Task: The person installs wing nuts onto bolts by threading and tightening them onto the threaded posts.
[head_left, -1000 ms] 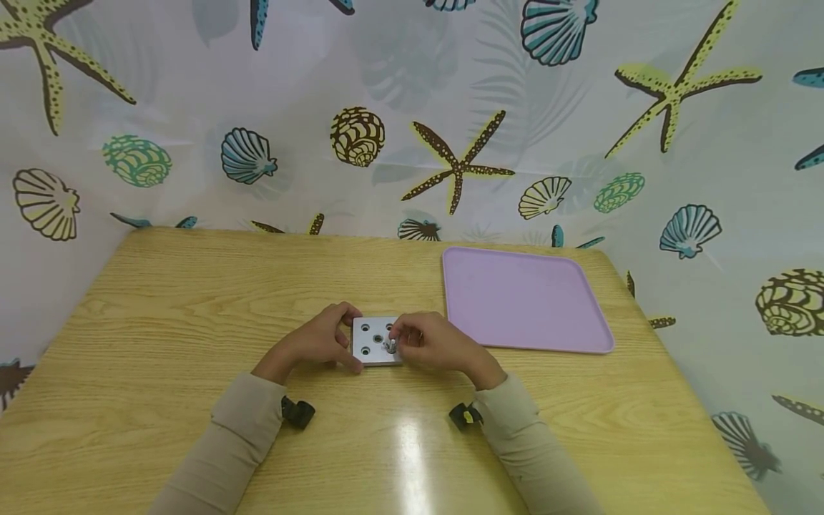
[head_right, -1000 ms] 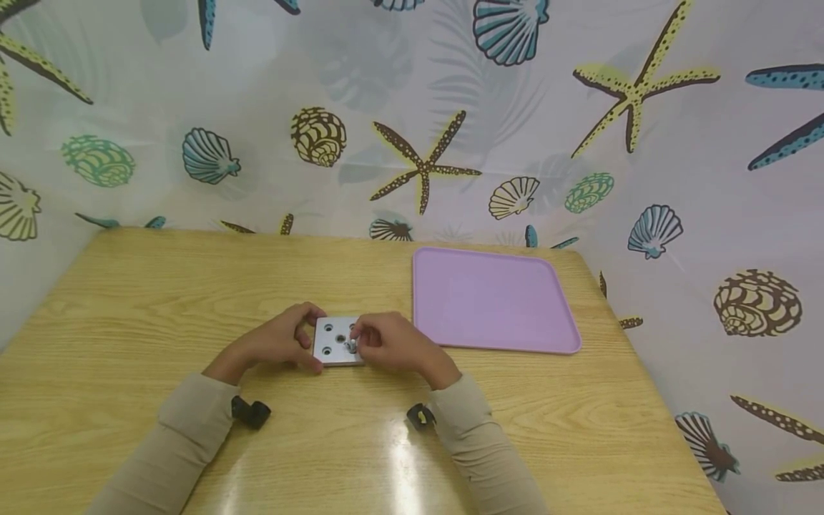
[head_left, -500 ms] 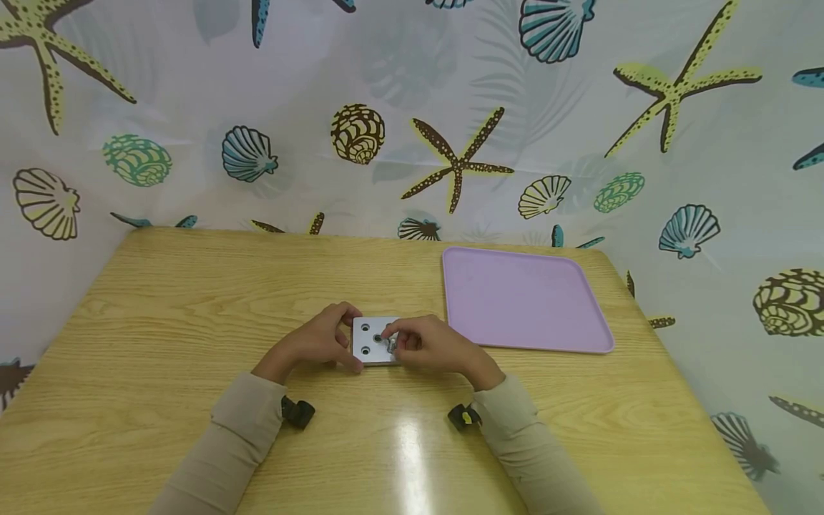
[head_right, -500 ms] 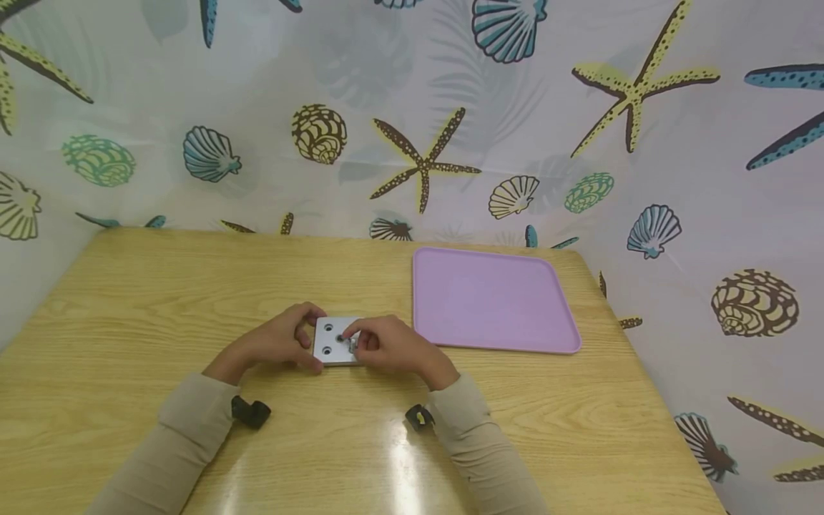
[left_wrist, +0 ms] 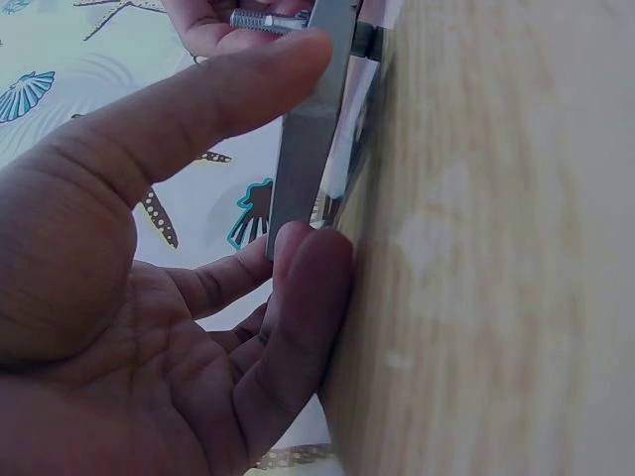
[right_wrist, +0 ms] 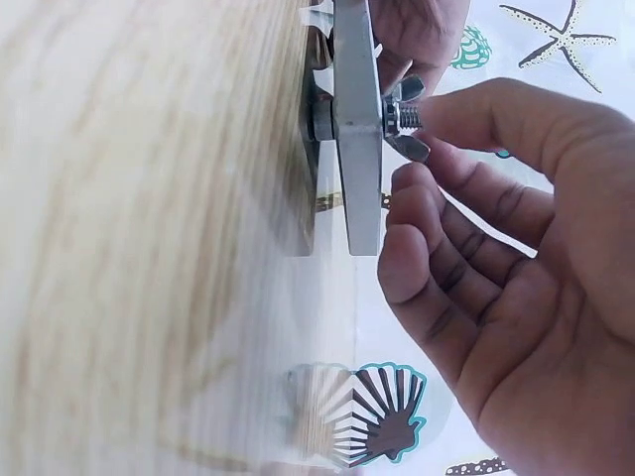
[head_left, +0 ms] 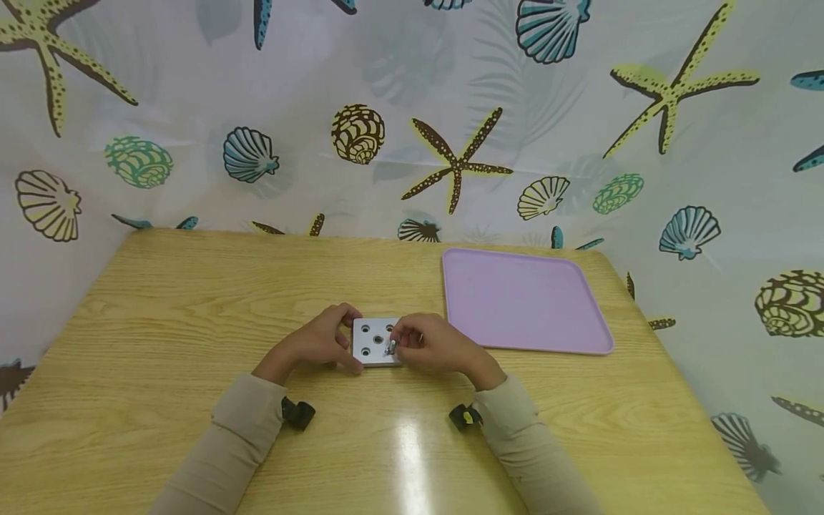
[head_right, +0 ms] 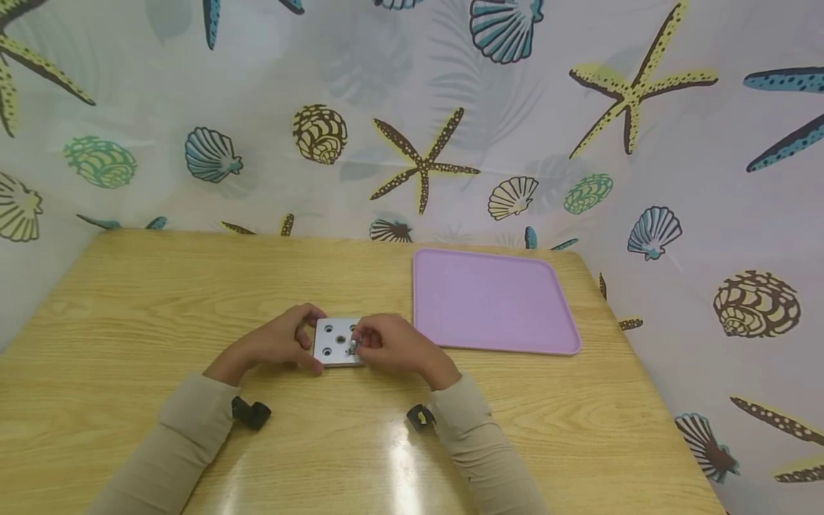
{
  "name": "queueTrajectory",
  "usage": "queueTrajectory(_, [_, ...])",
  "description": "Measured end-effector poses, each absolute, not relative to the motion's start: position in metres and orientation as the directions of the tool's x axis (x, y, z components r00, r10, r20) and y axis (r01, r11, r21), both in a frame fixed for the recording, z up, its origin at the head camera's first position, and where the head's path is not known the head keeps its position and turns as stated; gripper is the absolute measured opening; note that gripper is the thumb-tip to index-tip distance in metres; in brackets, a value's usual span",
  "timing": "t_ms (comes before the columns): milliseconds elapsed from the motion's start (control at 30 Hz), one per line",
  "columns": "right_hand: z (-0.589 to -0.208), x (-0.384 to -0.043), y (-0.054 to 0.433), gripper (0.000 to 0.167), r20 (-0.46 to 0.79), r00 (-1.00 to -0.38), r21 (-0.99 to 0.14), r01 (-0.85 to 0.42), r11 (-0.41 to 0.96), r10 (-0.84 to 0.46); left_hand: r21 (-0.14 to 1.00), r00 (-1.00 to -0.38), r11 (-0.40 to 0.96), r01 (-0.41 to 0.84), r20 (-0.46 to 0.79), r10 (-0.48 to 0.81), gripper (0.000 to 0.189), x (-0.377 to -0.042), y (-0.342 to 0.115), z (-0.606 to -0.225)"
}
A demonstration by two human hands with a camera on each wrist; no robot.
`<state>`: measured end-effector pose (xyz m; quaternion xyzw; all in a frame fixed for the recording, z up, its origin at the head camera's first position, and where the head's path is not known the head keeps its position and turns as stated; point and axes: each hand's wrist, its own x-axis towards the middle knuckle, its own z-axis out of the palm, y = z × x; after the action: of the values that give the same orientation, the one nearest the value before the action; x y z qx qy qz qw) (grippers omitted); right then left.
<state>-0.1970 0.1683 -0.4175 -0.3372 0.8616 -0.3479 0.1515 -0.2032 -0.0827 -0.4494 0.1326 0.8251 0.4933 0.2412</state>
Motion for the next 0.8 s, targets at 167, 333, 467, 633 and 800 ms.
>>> queueTrajectory(167, [-0.419, -0.200, 0.167, 0.009, -0.025, -0.743, -0.698, -0.466, 0.543, -0.669, 0.878, -0.847, 0.479, -0.011, -0.263, 0.463, 0.083, -0.208, -0.084, -0.452])
queueTrajectory(333, [-0.420, -0.204, 0.166, 0.011, -0.017, -0.736, -0.714, -0.465, 0.524, -0.677, 0.881, -0.844, 0.473, -0.004, -0.256, 0.471, 0.083, -0.212, -0.087, -0.453])
queueTrajectory(467, [-0.421, -0.206, 0.166, 0.017, -0.012, -0.717, -0.718, -0.479, 0.505, -0.697, 0.882, -0.844, 0.471, -0.001, -0.253, 0.472, 0.082, -0.214, -0.087, -0.453])
queueTrajectory(633, [-0.422, -0.211, 0.167, 0.026, -0.021, -0.682, -0.724, -0.493, 0.481, -0.731, 0.879, -0.849, 0.477, -0.014, -0.262, 0.459, 0.082, -0.215, -0.085, -0.452])
queueTrajectory(800, [-0.423, -0.215, 0.168, 0.025, -0.010, -0.677, -0.706, -0.516, 0.484, -0.736, 0.878, -0.853, 0.478, -0.025, -0.267, 0.448, 0.083, -0.216, -0.084, -0.452])
